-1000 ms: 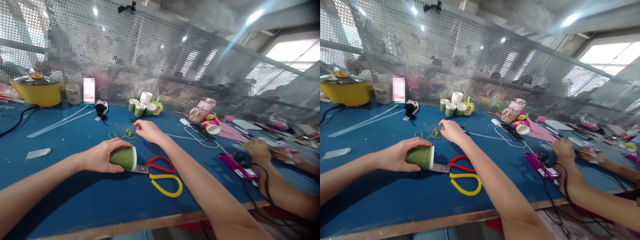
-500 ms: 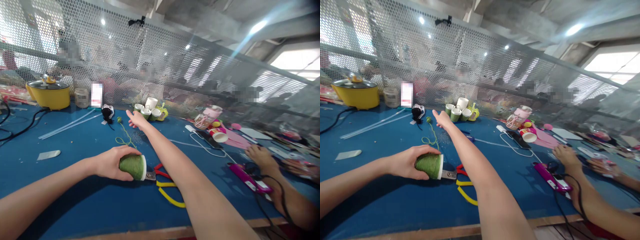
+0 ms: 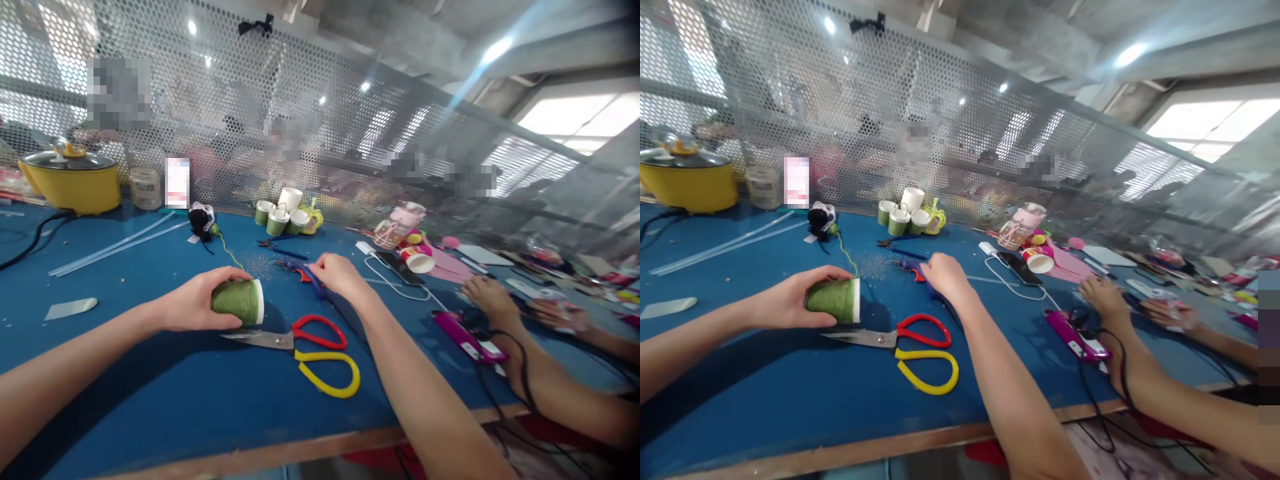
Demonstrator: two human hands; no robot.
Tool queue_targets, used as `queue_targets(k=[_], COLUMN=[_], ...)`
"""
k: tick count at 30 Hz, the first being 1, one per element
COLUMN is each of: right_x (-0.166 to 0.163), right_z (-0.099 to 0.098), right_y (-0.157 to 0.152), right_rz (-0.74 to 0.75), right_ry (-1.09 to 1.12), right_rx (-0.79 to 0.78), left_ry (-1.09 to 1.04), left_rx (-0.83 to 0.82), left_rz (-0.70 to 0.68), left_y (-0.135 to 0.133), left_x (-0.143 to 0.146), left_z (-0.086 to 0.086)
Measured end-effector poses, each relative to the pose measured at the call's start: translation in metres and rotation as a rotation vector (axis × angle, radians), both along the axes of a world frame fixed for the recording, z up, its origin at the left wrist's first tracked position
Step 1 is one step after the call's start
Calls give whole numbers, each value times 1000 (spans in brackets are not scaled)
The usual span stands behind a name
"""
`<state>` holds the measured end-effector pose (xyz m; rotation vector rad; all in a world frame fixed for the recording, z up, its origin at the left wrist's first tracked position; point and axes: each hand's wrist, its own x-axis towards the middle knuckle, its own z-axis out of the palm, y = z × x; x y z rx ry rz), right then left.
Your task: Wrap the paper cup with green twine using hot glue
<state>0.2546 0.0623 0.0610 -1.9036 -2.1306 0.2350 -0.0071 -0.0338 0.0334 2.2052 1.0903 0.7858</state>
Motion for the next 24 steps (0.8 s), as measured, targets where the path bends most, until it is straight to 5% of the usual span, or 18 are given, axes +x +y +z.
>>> queue_targets(k=[5, 10, 18, 24], right_x=[13, 13, 12, 3], right_z=[-31, -38, -14, 2], right_y=[-1, 2, -18, -39], right_rz=[-47, -120, -38, 77], right_ry=[-66, 41, 464, 900], right_rx=[-99, -90, -87, -318], left_ry=[32, 112, 111, 193], left_rx=[51, 99, 207, 287], left_rz=[-14, -49, -45, -32], left_y=[-2, -3, -4, 2], left_x=[0, 0, 1, -4], left_z=[-1, 0, 0, -4])
